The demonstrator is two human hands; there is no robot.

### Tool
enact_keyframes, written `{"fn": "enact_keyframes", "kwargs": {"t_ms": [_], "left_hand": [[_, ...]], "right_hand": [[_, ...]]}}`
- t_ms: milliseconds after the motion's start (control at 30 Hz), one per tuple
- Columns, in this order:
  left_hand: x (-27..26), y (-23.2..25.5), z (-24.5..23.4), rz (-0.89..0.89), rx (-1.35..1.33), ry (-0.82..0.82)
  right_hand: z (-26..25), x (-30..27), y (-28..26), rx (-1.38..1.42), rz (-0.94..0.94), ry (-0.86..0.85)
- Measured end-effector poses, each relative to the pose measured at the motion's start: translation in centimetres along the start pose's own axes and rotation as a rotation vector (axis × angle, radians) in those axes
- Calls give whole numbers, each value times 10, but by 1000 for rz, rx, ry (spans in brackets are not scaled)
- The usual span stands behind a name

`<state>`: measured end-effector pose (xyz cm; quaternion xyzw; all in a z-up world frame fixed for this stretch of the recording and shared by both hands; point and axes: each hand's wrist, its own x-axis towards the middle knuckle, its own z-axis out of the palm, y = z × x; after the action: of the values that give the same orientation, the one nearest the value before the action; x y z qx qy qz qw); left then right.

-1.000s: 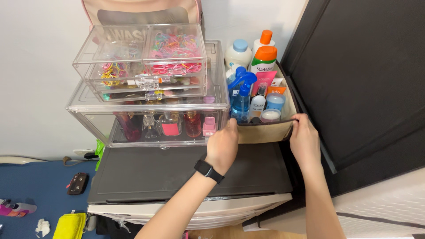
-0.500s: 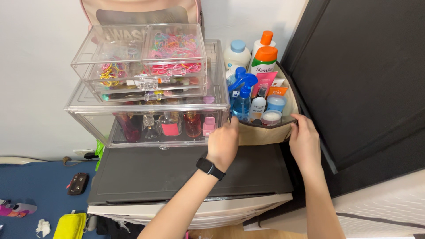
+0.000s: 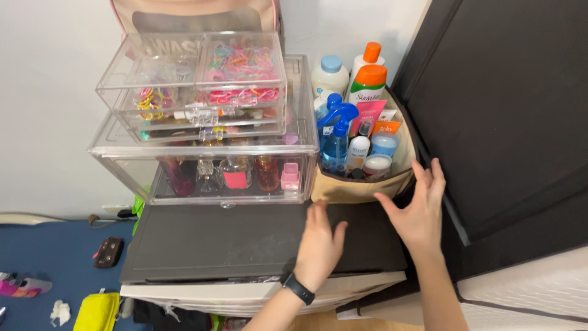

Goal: The person organizes personal items by placing hair ties and a hair bow into a clear plastic drawer unit, then packs a wash bag with toiletries and places it on top of the unit. They also place a small bottle into a side pouch and wipe the top of the storage unit with a tissue.

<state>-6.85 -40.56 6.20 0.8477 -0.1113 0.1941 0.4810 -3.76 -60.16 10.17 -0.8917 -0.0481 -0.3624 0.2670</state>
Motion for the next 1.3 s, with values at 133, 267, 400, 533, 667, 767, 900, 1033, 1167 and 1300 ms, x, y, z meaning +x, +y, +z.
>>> {"fn": "enact_keyframes", "kwargs": {"t_ms": [133, 267, 400, 533, 667, 767, 900, 1033, 1167, 1300], "left_hand": [[-8, -9, 19, -35, -102, -108], [-3, -18, 30, -48, -112, -122], [-1, -18, 36, -66, -121, -131], [-1, -12, 36, -106, -99, -180], [-4, -6, 36, 75, 80, -119], [-4, -9, 38, 158, 160, -139], [3, -16, 43, 241, 290, -132], [5, -22, 46, 282, 386, -145], [7, -23, 45, 292, 389, -173], [8, -20, 37, 269, 286, -187]], "right_hand": [[21, -4, -1, 6, -19, 42], [34, -6, 1, -28, 24, 49], [42, -8, 3, -85, 73, 60], [47, -7, 5, -83, 81, 71], [52, -5, 7, -97, 94, 77], [54, -7, 8, -110, 68, 104], [56, -7, 7, -80, 87, 106], [54, -7, 6, -92, 76, 104], [49, -10, 6, -63, 30, 112], [44, -18, 1, -26, 7, 113]]}}
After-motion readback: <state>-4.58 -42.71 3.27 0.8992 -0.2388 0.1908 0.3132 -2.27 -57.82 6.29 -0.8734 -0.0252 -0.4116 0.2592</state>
